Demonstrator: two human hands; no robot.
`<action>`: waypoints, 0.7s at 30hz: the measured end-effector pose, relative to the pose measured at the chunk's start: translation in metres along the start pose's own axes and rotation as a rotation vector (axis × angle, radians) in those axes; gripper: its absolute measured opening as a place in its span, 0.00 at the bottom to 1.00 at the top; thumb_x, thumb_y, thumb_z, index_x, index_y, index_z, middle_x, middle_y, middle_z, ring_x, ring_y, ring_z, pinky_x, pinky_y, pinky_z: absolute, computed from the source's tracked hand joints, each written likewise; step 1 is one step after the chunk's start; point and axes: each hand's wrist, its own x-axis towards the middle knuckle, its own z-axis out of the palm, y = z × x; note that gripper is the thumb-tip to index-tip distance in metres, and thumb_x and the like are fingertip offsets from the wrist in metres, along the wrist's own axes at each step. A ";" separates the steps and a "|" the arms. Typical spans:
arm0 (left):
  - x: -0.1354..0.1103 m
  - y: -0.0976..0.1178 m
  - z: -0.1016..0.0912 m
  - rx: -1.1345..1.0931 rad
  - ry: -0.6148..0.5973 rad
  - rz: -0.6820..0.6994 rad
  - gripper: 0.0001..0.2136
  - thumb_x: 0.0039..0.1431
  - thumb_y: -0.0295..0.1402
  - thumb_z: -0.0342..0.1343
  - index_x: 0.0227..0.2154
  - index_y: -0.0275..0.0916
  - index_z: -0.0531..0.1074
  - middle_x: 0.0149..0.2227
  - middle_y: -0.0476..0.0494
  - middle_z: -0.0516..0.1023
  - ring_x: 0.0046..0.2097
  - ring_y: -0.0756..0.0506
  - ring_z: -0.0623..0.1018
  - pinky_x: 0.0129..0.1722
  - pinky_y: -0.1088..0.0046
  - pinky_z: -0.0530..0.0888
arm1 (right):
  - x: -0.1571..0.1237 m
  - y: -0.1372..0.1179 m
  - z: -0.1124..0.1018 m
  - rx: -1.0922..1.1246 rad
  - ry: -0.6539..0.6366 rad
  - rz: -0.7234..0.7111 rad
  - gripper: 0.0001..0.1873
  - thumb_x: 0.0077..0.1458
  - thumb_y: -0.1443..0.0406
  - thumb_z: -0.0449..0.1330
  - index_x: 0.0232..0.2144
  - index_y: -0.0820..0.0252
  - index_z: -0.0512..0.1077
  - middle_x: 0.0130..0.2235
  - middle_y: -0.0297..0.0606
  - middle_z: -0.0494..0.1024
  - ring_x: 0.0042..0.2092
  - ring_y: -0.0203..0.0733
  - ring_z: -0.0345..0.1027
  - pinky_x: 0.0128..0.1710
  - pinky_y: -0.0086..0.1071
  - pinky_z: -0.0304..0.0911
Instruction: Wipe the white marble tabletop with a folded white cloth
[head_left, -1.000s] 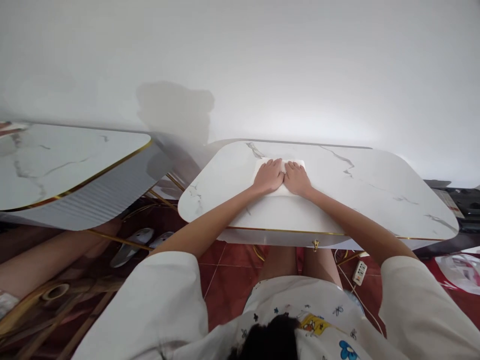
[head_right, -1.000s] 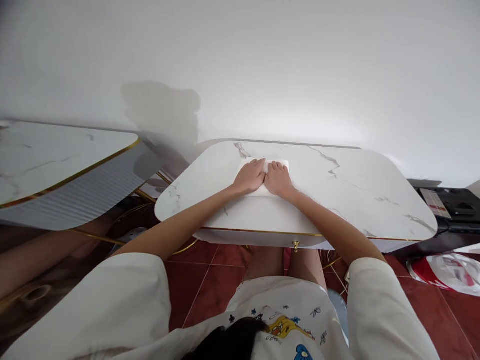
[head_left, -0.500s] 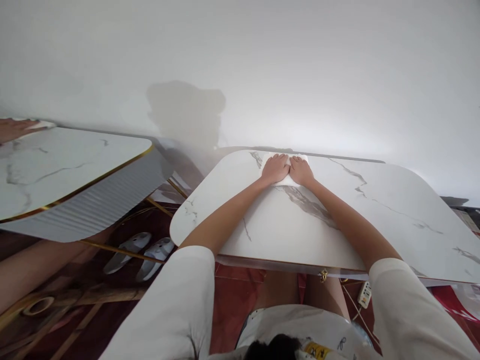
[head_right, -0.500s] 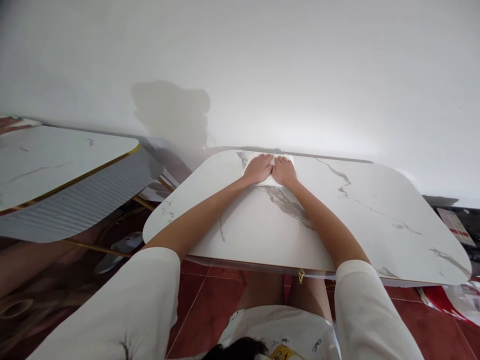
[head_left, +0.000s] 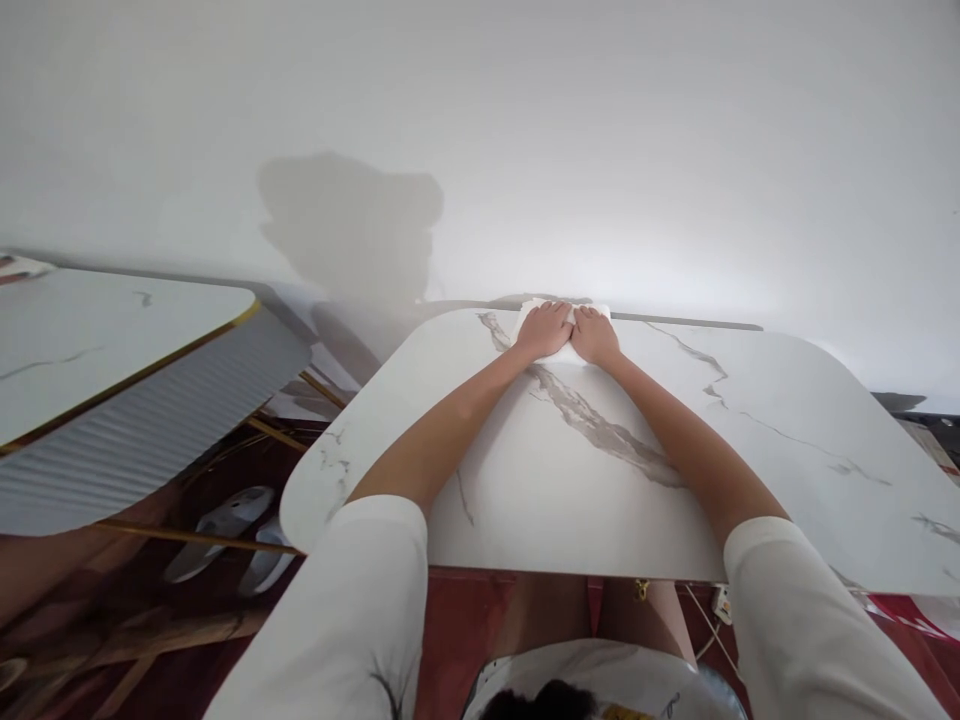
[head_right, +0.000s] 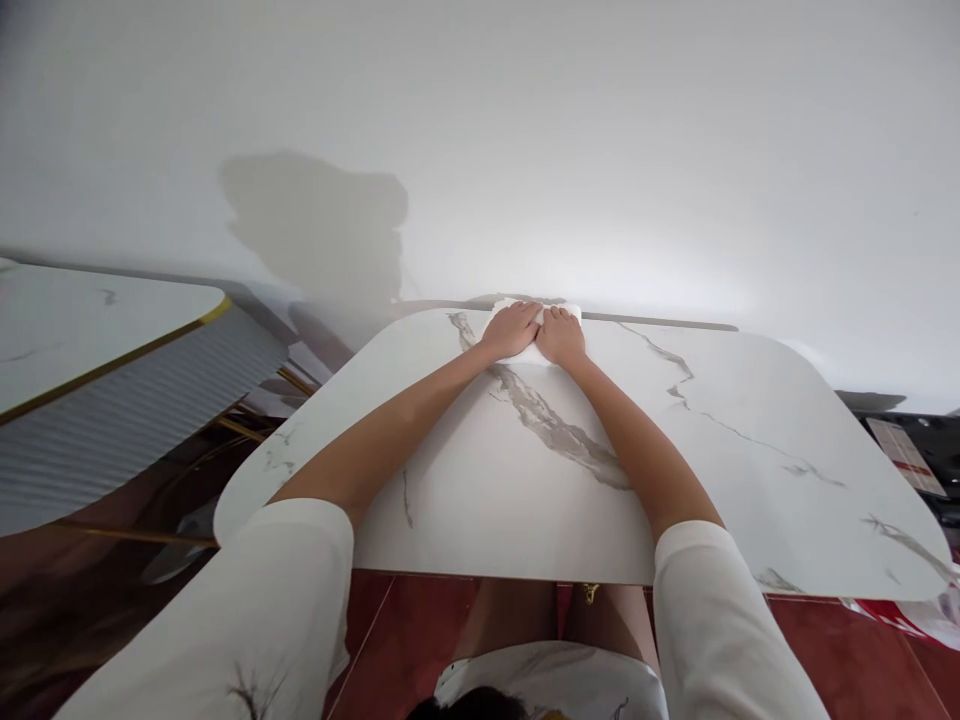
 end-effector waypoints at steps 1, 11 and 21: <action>0.001 0.001 0.000 0.002 -0.004 0.003 0.22 0.67 0.29 0.40 0.61 0.37 0.65 0.64 0.42 0.67 0.65 0.41 0.64 0.64 0.61 0.61 | 0.000 0.001 0.000 -0.002 0.003 0.005 0.28 0.65 0.70 0.40 0.62 0.77 0.61 0.65 0.55 0.65 0.66 0.55 0.55 0.64 0.45 0.48; -0.008 0.030 -0.001 0.014 -0.052 -0.016 0.25 0.68 0.31 0.39 0.65 0.34 0.59 0.69 0.39 0.60 0.68 0.39 0.60 0.66 0.58 0.59 | -0.022 0.016 -0.009 -0.014 0.007 0.019 0.28 0.64 0.70 0.41 0.63 0.76 0.61 0.66 0.55 0.63 0.67 0.53 0.54 0.64 0.46 0.50; -0.039 0.048 -0.003 0.003 -0.032 0.086 0.24 0.67 0.32 0.38 0.64 0.36 0.61 0.67 0.39 0.63 0.67 0.39 0.62 0.65 0.57 0.60 | -0.069 0.006 -0.021 -0.083 0.016 0.057 0.27 0.66 0.69 0.41 0.63 0.75 0.62 0.66 0.54 0.64 0.67 0.53 0.54 0.64 0.43 0.50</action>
